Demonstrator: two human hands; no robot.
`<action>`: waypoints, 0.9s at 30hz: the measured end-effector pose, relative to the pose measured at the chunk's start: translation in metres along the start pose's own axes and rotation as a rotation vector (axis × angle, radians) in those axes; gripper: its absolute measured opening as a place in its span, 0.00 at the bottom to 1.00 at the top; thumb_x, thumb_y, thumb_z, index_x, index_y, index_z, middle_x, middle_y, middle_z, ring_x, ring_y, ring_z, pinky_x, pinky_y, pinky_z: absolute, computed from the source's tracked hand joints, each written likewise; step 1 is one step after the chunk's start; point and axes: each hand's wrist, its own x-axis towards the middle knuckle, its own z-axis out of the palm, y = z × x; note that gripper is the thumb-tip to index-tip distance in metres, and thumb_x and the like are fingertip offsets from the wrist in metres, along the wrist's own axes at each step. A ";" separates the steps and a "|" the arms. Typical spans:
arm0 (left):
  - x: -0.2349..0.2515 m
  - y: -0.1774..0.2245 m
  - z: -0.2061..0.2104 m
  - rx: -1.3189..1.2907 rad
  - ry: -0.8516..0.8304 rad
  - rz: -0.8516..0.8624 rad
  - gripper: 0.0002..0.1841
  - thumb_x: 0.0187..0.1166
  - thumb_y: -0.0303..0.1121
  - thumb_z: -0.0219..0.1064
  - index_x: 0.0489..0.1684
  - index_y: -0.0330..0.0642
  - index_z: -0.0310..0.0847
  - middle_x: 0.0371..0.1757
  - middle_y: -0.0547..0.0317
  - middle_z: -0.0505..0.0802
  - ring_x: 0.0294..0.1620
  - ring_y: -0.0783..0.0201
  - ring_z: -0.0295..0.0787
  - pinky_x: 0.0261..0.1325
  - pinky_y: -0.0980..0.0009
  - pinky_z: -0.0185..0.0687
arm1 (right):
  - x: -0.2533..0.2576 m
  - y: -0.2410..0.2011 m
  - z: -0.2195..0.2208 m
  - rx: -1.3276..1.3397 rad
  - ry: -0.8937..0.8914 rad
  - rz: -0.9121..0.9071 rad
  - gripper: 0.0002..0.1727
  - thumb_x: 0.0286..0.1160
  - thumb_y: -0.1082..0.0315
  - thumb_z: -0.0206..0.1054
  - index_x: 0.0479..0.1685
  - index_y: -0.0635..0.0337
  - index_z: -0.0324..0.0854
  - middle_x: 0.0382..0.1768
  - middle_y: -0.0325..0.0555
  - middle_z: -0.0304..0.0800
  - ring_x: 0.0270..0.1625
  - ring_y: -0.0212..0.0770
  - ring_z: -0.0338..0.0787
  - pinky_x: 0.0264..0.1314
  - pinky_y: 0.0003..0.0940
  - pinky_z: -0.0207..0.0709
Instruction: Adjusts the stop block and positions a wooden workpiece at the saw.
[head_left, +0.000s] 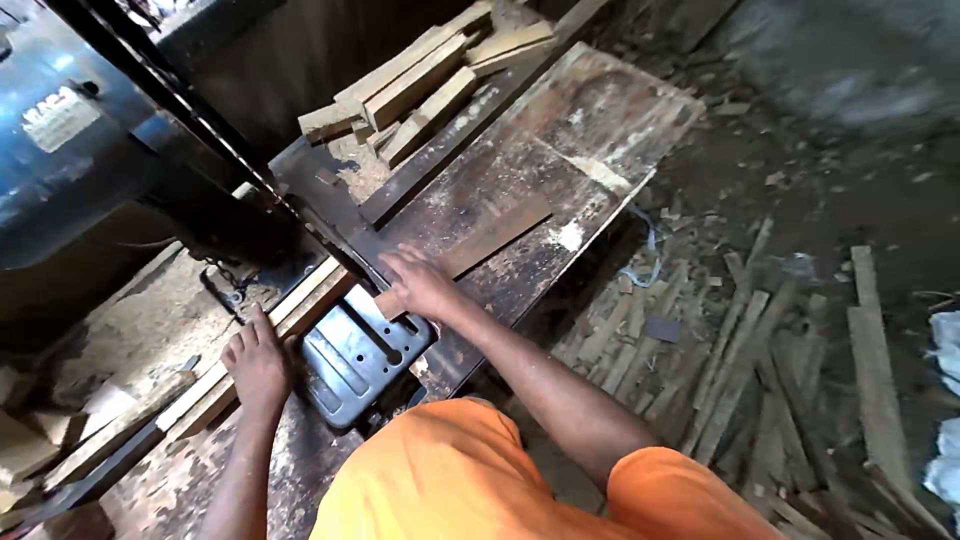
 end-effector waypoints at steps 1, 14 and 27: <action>0.000 -0.001 0.000 -0.003 0.003 0.003 0.42 0.84 0.52 0.65 0.94 0.46 0.48 0.72 0.31 0.80 0.71 0.28 0.77 0.71 0.27 0.66 | -0.006 0.010 -0.006 -0.064 -0.047 0.016 0.32 0.76 0.66 0.69 0.83 0.49 0.73 0.84 0.46 0.73 0.92 0.54 0.60 0.88 0.62 0.59; -0.001 0.009 -0.039 -0.111 -0.074 -0.024 0.41 0.82 0.43 0.70 0.92 0.40 0.53 0.72 0.30 0.82 0.74 0.29 0.76 0.75 0.29 0.65 | -0.026 0.024 0.010 -0.237 0.035 -0.240 0.28 0.51 0.78 0.81 0.58 0.51 0.87 0.63 0.48 0.88 0.73 0.56 0.81 0.79 0.63 0.68; 0.028 0.002 -0.063 -0.136 -0.306 -0.037 0.43 0.74 0.45 0.77 0.88 0.38 0.62 0.69 0.35 0.85 0.72 0.34 0.80 0.70 0.36 0.75 | -0.036 -0.121 0.142 -0.022 0.002 -0.674 0.15 0.72 0.79 0.69 0.52 0.51 0.88 0.59 0.44 0.88 0.72 0.50 0.82 0.76 0.51 0.77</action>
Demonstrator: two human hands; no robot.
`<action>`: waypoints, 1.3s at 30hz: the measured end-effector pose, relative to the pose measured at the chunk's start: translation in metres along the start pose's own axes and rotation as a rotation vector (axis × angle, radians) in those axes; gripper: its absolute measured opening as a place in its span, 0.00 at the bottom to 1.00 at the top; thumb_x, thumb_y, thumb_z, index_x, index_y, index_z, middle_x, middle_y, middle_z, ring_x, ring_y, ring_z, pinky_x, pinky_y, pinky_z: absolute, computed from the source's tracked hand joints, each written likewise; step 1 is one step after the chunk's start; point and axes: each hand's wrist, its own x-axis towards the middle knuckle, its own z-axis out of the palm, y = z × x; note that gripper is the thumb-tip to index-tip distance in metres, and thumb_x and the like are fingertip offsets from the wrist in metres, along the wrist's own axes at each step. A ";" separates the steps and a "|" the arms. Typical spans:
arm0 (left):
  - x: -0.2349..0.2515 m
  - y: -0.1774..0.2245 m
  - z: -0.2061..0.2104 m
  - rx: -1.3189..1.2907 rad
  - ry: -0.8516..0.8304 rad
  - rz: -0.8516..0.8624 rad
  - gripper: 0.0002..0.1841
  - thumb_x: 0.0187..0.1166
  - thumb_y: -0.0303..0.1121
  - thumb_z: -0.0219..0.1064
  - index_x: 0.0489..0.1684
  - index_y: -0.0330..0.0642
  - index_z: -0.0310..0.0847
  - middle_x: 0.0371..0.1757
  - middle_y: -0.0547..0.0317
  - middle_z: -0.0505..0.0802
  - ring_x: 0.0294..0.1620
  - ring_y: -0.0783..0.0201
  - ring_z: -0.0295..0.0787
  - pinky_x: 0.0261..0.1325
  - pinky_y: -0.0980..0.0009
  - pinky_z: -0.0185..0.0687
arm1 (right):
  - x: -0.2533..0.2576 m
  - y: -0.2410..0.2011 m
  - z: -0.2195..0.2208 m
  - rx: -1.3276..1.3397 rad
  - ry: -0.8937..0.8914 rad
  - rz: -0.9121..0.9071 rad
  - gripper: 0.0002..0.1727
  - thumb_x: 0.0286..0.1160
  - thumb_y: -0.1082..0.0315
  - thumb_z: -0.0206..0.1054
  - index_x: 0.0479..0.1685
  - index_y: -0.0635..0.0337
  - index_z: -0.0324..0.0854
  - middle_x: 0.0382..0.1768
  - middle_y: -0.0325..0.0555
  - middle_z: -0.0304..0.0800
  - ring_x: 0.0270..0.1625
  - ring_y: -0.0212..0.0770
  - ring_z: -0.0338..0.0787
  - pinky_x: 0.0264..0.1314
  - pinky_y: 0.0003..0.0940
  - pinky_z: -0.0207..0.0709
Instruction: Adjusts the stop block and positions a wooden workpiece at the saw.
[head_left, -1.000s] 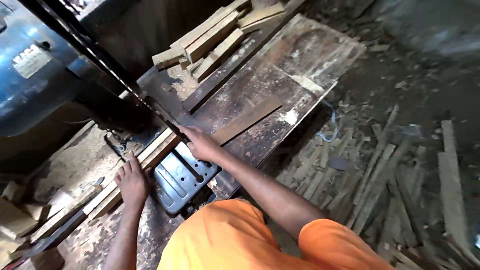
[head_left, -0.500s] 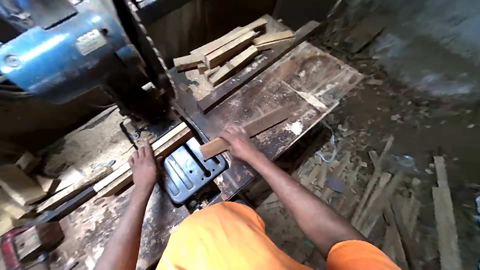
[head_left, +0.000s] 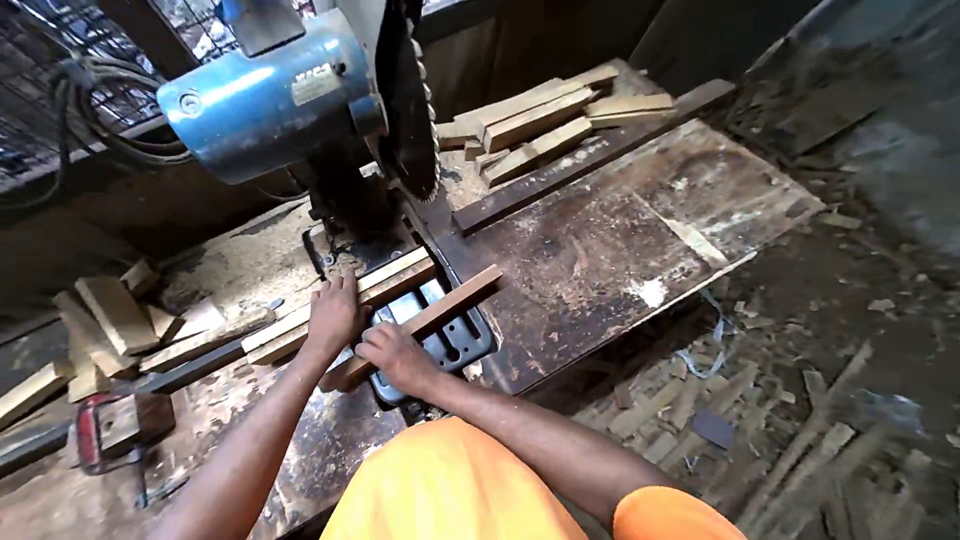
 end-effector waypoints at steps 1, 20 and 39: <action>0.002 -0.001 -0.001 -0.003 -0.012 0.005 0.43 0.74 0.45 0.77 0.88 0.38 0.62 0.69 0.35 0.85 0.71 0.34 0.80 0.70 0.36 0.75 | 0.006 -0.005 0.005 -0.001 0.000 -0.018 0.13 0.72 0.77 0.70 0.51 0.51 0.88 0.57 0.45 0.88 0.70 0.50 0.82 0.73 0.51 0.79; 0.038 -0.024 -0.024 -0.231 -0.383 0.063 0.46 0.81 0.58 0.68 0.97 0.51 0.48 0.76 0.32 0.80 0.71 0.34 0.82 0.71 0.31 0.75 | 0.076 -0.026 0.055 0.071 -0.023 -0.080 0.13 0.79 0.73 0.66 0.59 0.52 0.86 0.61 0.47 0.89 0.60 0.49 0.91 0.60 0.48 0.87; 0.001 -0.003 -0.003 0.058 -0.099 0.079 0.64 0.56 0.51 0.88 0.97 0.59 0.42 0.61 0.39 0.88 0.55 0.35 0.88 0.51 0.33 0.84 | 0.018 0.023 0.039 0.266 0.081 -0.281 0.09 0.69 0.74 0.70 0.44 0.54 0.92 0.44 0.41 0.94 0.53 0.42 0.92 0.62 0.43 0.86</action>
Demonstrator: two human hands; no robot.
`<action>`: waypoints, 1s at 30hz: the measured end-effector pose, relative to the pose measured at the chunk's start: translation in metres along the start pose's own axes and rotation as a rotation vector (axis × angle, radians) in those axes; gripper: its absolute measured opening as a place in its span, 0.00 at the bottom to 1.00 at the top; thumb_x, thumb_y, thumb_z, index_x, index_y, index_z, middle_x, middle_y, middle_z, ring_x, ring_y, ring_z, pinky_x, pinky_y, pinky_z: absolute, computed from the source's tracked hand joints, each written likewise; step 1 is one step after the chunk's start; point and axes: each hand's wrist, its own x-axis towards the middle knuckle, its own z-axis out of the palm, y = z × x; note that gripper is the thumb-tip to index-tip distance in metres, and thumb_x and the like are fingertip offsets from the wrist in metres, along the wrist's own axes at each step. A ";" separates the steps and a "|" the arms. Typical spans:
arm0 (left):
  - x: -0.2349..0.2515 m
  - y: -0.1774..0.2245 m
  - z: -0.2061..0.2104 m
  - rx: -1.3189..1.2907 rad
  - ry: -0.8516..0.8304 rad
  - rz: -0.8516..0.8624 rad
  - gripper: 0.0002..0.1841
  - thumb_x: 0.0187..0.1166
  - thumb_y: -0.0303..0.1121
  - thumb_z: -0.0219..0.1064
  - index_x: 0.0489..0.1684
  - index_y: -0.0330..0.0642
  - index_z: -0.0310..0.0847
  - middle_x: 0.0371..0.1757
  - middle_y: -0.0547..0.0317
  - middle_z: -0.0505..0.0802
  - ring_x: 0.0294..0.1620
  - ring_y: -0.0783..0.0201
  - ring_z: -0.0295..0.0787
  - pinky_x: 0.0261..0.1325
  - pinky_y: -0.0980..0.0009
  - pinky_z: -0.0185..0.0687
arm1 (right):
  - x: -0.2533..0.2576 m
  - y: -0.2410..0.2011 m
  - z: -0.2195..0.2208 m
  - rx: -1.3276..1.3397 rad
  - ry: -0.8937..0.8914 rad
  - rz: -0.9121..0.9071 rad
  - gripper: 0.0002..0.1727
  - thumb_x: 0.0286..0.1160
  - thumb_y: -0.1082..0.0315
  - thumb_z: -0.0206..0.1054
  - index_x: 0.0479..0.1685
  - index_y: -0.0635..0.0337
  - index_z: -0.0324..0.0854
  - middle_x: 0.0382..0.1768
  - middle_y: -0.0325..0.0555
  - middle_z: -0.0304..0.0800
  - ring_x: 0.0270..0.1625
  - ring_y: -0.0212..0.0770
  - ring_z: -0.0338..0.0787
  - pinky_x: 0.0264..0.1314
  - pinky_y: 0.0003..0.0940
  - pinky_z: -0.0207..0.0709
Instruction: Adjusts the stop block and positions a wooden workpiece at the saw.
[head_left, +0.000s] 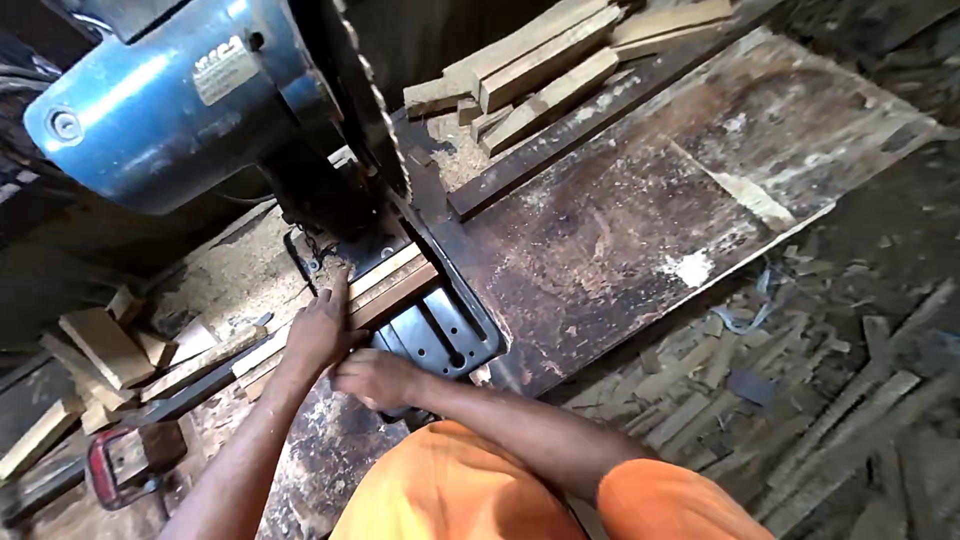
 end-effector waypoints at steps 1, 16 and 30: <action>0.003 -0.003 0.004 -0.002 0.011 0.002 0.64 0.55 0.51 0.89 0.96 0.59 0.43 0.61 0.41 0.88 0.55 0.36 0.89 0.52 0.33 0.84 | -0.015 0.001 -0.012 0.062 0.090 0.019 0.09 0.69 0.77 0.67 0.42 0.57 0.92 0.48 0.44 0.95 0.58 0.43 0.92 0.68 0.41 0.85; 0.013 -0.021 0.020 -0.134 -0.022 0.024 0.60 0.65 0.75 0.67 0.98 0.69 0.32 0.80 0.43 0.76 0.79 0.35 0.71 0.73 0.22 0.63 | -0.059 0.085 -0.129 0.126 0.458 0.769 0.20 0.76 0.65 0.74 0.67 0.55 0.87 0.67 0.46 0.88 0.74 0.46 0.83 0.80 0.45 0.74; 0.018 -0.005 -0.005 -0.574 -0.202 -0.170 0.33 0.84 0.58 0.61 0.90 0.87 0.55 0.81 0.52 0.79 0.70 0.43 0.83 0.59 0.31 0.80 | -0.059 0.090 -0.122 0.112 0.573 0.700 0.16 0.74 0.69 0.75 0.60 0.56 0.92 0.60 0.46 0.92 0.68 0.45 0.87 0.76 0.44 0.78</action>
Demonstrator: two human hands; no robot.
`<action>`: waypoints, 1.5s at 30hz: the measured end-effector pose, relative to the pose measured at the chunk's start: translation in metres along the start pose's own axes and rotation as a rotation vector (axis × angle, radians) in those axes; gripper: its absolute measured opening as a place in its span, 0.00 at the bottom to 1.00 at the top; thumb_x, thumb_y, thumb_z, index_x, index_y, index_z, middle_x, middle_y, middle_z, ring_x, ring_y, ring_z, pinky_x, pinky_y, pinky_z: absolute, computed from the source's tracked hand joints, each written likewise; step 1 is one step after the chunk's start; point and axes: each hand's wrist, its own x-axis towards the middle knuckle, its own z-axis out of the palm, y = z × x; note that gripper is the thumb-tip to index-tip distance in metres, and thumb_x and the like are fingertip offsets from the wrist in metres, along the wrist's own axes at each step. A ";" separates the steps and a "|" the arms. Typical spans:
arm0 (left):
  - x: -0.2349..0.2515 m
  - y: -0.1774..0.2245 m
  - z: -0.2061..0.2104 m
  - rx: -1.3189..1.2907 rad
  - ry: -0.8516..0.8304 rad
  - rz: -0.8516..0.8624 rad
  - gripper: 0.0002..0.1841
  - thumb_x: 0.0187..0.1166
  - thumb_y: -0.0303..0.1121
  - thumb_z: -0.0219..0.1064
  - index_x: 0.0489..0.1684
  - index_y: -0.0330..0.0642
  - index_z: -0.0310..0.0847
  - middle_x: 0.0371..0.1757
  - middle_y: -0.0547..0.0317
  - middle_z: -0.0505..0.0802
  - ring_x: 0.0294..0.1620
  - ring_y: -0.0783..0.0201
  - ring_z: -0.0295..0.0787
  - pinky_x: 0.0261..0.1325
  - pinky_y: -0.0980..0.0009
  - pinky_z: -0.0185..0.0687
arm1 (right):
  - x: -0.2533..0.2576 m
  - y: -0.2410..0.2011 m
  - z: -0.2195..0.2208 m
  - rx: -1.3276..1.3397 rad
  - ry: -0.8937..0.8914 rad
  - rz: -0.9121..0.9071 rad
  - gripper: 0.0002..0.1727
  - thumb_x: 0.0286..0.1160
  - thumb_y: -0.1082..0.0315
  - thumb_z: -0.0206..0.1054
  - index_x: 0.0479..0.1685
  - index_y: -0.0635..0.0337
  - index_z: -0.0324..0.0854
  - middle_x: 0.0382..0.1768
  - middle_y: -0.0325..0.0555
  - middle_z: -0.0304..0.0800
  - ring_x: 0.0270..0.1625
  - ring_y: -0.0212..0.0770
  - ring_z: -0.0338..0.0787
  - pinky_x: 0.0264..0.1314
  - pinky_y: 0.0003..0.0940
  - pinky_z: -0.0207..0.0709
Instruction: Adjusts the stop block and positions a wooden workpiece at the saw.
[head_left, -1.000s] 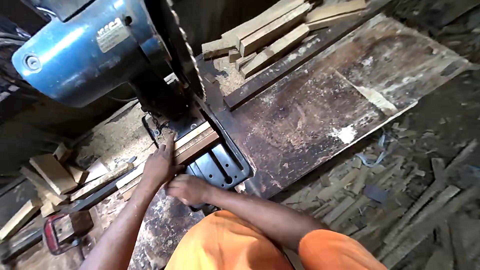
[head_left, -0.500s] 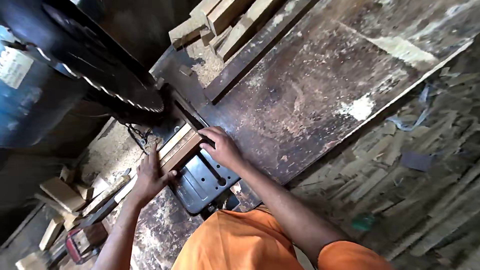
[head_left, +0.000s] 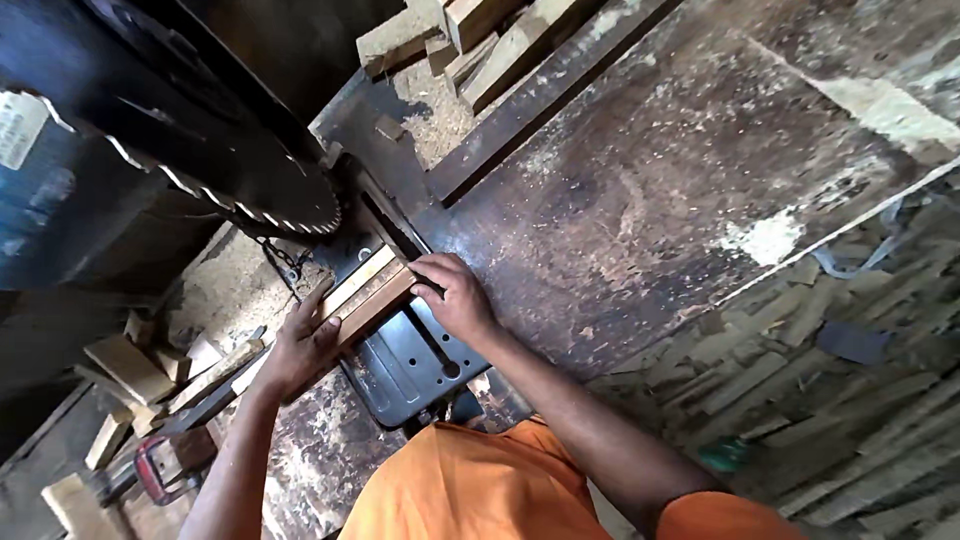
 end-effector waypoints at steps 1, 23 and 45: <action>0.000 0.007 -0.002 -0.085 -0.027 -0.045 0.33 0.84 0.51 0.64 0.90 0.85 0.57 0.80 0.52 0.80 0.67 0.44 0.85 0.57 0.35 0.83 | 0.000 0.000 0.000 -0.001 0.002 -0.002 0.16 0.73 0.69 0.75 0.60 0.55 0.92 0.60 0.46 0.92 0.68 0.45 0.87 0.76 0.44 0.78; -0.004 -0.033 0.024 0.237 0.403 0.151 0.44 0.73 0.69 0.67 0.90 0.62 0.62 0.73 0.53 0.85 0.71 0.43 0.81 0.68 0.30 0.74 | -0.003 -0.004 0.004 -0.029 0.041 0.006 0.16 0.74 0.70 0.74 0.60 0.54 0.92 0.59 0.46 0.92 0.67 0.44 0.87 0.76 0.43 0.78; -0.018 -0.027 0.027 0.443 0.399 0.140 0.50 0.57 0.64 0.84 0.73 0.32 0.75 0.65 0.35 0.86 0.68 0.35 0.81 0.72 0.33 0.70 | 0.007 -0.019 -0.020 0.073 -0.191 0.144 0.20 0.77 0.74 0.69 0.68 0.63 0.84 0.71 0.56 0.84 0.70 0.47 0.87 0.75 0.43 0.81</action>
